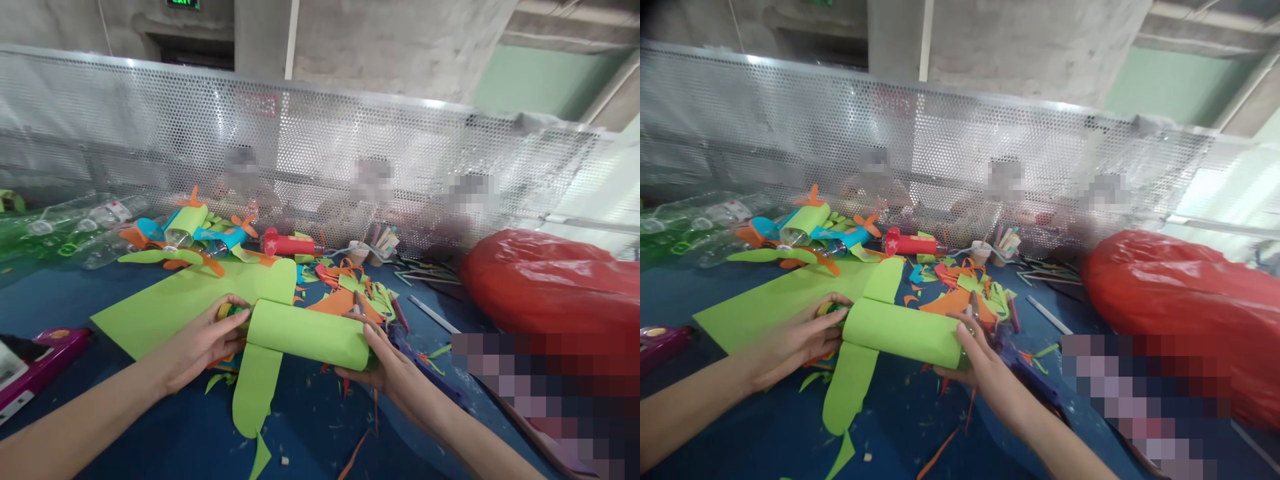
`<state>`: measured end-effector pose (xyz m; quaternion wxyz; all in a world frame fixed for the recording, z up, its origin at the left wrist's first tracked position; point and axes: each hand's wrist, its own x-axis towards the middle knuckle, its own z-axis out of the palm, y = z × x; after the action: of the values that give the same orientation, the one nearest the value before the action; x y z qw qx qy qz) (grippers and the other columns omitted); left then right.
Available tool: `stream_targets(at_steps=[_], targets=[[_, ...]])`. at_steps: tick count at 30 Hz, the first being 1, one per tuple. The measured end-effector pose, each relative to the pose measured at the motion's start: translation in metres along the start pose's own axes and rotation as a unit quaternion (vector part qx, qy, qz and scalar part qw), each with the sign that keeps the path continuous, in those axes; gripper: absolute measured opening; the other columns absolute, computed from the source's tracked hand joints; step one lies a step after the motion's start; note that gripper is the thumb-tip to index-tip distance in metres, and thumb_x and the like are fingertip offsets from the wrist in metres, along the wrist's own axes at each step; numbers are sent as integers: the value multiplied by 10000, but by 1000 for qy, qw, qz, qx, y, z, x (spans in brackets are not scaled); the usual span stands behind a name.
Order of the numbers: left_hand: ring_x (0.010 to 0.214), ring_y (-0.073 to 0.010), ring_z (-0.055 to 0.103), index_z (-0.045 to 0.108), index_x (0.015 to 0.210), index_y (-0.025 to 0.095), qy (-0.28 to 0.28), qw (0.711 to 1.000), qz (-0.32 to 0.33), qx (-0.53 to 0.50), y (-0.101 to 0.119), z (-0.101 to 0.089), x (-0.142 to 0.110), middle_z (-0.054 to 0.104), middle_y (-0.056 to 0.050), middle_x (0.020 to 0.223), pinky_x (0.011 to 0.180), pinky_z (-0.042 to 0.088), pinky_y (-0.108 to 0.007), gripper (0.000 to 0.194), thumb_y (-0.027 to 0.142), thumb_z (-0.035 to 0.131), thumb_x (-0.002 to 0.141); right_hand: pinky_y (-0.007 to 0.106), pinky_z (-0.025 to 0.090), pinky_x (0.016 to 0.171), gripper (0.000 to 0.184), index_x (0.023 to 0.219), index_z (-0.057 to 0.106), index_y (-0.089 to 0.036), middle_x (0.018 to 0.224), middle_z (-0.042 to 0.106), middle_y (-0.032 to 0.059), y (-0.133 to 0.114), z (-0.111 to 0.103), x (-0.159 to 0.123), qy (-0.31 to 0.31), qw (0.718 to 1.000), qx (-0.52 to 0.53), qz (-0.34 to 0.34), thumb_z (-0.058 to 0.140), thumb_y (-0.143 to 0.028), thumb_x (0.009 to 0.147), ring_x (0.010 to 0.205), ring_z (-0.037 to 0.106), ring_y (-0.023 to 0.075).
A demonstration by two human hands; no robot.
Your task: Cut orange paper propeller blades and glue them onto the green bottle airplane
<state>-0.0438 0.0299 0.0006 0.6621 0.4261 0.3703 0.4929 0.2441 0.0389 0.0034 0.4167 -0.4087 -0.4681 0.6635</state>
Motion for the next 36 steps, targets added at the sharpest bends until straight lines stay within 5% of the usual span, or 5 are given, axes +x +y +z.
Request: stream_targets(at_steps=[6,30,36], targets=[[867,-165,662,471,935,234,9,1000,10,-6,-5,-4,2,677,-4,895,808,533,-305,212,213,663,848,379,534,929,828,1453,183,-361,1333,472,47,-3,2,-4,5,1000,-21,12,697,-447,810,1060,624,230],[810,-159,679,495,883,217,42,999,10,-31,-3,0,2,697,-14,851,772,557,-291,202,193,688,827,350,587,782,616,1325,320,-318,1299,488,63,-6,7,-8,25,1000,17,-2,677,-356,824,1043,629,254],[842,-165,690,521,882,222,38,998,20,-52,-3,-2,5,707,-22,896,788,557,-287,198,229,708,816,370,571,766,565,1411,254,-298,1129,627,82,-11,10,-6,13,1000,13,1,483,-485,930,790,701,217]])
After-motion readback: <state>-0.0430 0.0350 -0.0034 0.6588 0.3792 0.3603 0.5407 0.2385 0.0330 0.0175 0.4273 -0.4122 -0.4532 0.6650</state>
